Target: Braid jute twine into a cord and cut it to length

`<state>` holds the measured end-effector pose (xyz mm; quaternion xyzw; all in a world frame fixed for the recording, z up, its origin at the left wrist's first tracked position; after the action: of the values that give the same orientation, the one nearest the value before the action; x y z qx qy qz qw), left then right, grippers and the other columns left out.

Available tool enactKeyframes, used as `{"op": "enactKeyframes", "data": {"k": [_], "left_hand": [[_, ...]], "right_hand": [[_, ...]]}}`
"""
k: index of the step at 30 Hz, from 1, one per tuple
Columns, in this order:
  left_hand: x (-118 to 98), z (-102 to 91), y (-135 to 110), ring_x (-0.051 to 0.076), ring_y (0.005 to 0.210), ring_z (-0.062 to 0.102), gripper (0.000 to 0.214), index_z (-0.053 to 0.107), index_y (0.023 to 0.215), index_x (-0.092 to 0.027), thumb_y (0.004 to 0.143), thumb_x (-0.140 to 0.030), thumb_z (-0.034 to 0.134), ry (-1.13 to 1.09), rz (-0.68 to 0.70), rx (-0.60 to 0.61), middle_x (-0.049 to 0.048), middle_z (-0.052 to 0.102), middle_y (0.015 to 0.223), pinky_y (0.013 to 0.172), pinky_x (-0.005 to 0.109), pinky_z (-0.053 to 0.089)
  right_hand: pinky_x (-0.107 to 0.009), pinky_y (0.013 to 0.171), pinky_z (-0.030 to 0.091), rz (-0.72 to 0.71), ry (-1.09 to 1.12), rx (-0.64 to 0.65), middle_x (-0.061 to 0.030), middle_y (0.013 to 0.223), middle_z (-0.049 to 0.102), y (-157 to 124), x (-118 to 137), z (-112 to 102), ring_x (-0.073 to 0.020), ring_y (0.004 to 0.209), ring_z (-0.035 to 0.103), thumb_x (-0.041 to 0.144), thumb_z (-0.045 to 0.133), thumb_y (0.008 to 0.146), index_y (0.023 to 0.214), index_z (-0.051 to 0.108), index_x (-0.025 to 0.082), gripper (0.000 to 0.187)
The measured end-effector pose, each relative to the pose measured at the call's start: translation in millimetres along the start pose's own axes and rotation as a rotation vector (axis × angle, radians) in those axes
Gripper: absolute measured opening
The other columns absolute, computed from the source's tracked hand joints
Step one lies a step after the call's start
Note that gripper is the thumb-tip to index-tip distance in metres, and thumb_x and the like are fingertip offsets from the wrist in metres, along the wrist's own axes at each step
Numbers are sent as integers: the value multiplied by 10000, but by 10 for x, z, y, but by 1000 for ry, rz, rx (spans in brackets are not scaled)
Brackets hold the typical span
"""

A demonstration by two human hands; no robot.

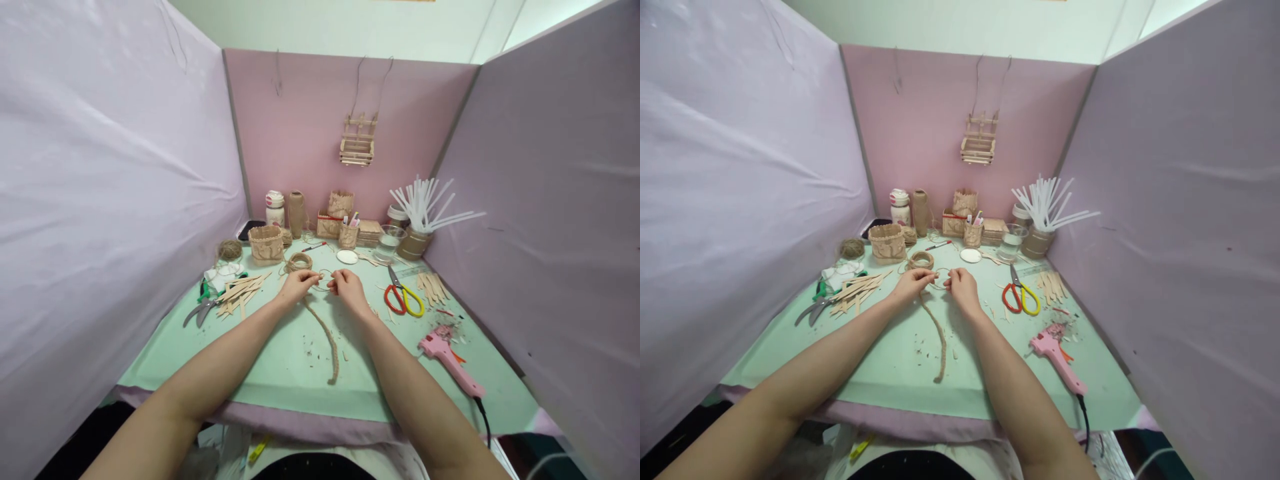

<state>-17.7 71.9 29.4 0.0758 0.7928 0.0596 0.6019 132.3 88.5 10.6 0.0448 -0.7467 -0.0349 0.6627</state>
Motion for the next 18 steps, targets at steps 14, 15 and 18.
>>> {"op": "enactKeyframes", "data": {"k": [14, 15, 18], "left_hand": [[127, 77, 9, 97, 545, 437, 360, 668, 749, -115, 667, -463, 631, -59, -50, 79, 6, 572, 591, 515, 221, 303], [133, 82, 9, 97, 544, 434, 366, 670, 752, -116, 666, -469, 628, -56, -48, 82, 9, 579, 600, 514, 221, 300], [143, 84, 10, 100, 548, 442, 366, 675, 752, -118, 670, -470, 619, -40, -40, 82, 21, 604, 632, 519, 224, 306]], "right_hand": [[-308, 793, 411, -656, -516, 58, -59, 976, 451, -263, 530, 120, -179, 884, 480, 126, 424, 775, 849, 601, 211, 210], [-308, 790, 410, -656, -522, 59, -58, 978, 454, -257, 527, 116, -179, 883, 480, 137, 430, 781, 840, 605, 212, 199], [-306, 777, 408, -646, -530, 70, -55, 985, 470, -245, 518, 118, -176, 860, 481, 170, 450, 791, 828, 615, 219, 176]]}}
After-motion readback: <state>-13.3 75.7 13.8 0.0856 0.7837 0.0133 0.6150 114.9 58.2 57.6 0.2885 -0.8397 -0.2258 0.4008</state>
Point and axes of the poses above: each hand's wrist, its own y-axis towards the middle knuckle, its own z-axis out of the palm, x = y × z, the point moved 7 cm from there along y, towards the middle knuckle
